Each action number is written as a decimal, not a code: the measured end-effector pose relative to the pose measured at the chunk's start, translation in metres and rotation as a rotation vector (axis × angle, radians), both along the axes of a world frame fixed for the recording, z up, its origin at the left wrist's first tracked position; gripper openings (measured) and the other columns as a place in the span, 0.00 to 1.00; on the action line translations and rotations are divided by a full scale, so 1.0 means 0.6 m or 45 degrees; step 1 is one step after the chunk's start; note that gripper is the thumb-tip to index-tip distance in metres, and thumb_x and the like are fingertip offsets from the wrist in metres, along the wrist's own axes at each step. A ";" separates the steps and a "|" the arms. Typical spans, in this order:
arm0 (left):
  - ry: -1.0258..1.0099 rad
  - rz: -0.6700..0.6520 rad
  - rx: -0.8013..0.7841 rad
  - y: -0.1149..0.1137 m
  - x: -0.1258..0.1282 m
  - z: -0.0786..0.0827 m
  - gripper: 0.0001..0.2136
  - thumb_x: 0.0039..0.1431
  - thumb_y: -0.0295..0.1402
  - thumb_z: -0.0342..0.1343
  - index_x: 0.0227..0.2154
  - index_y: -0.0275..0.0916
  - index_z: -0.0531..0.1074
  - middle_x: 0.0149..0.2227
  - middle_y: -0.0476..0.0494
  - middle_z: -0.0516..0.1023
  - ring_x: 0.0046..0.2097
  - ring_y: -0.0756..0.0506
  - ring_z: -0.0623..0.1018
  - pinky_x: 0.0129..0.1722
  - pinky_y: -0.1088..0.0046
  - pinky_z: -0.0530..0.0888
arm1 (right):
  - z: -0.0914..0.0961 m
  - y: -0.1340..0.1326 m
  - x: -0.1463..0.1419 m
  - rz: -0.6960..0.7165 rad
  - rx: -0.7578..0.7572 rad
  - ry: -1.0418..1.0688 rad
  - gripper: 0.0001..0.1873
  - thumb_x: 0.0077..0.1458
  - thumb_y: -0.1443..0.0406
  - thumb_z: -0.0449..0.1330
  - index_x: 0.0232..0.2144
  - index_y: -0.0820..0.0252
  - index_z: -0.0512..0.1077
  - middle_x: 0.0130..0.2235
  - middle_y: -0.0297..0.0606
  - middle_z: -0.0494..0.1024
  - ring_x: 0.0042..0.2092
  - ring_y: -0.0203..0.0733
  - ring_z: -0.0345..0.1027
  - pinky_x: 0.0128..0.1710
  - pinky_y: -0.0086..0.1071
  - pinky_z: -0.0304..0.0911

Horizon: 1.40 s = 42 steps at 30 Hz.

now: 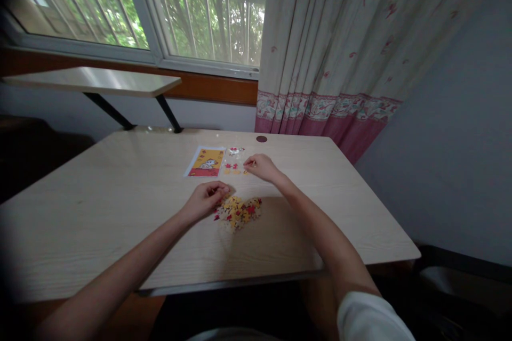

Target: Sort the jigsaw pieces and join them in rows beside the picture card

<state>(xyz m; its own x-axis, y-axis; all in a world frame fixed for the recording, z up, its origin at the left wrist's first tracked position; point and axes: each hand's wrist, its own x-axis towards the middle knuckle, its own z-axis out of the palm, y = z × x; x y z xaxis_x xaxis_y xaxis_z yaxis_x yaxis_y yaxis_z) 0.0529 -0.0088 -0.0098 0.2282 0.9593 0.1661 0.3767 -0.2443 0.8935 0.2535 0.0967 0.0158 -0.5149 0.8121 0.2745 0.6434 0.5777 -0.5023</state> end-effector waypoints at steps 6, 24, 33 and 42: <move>0.003 -0.046 -0.030 -0.003 0.003 0.001 0.13 0.54 0.39 0.51 0.30 0.33 0.73 0.21 0.49 0.69 0.22 0.53 0.63 0.21 0.78 0.58 | 0.008 -0.070 0.068 0.290 -0.265 -0.063 0.10 0.46 0.63 0.62 0.34 0.60 0.76 0.32 0.36 0.77 0.34 0.35 0.68 0.35 0.27 0.61; 0.084 -0.044 -0.018 -0.006 0.002 0.010 0.12 0.54 0.38 0.51 0.30 0.33 0.74 0.21 0.48 0.70 0.22 0.52 0.63 0.21 0.78 0.57 | -0.014 -0.112 0.068 0.249 -0.284 0.056 0.07 0.52 0.63 0.58 0.31 0.59 0.75 0.33 0.36 0.76 0.36 0.36 0.66 0.38 0.29 0.60; 0.113 -0.154 -0.032 -0.020 0.018 0.018 0.13 0.54 0.39 0.51 0.31 0.34 0.74 0.18 0.51 0.66 0.19 0.53 0.62 0.18 0.80 0.57 | -0.015 -0.130 0.029 0.216 -0.273 0.174 0.07 0.52 0.63 0.59 0.33 0.58 0.75 0.32 0.35 0.75 0.35 0.35 0.67 0.36 0.27 0.60; 0.079 -0.229 0.055 -0.022 0.023 0.015 0.09 0.50 0.35 0.54 0.25 0.34 0.74 0.19 0.51 0.65 0.22 0.53 0.62 0.20 0.80 0.58 | -0.011 -0.140 0.005 0.146 -0.112 0.303 0.09 0.49 0.62 0.62 0.35 0.56 0.74 0.32 0.34 0.75 0.35 0.35 0.68 0.37 0.28 0.62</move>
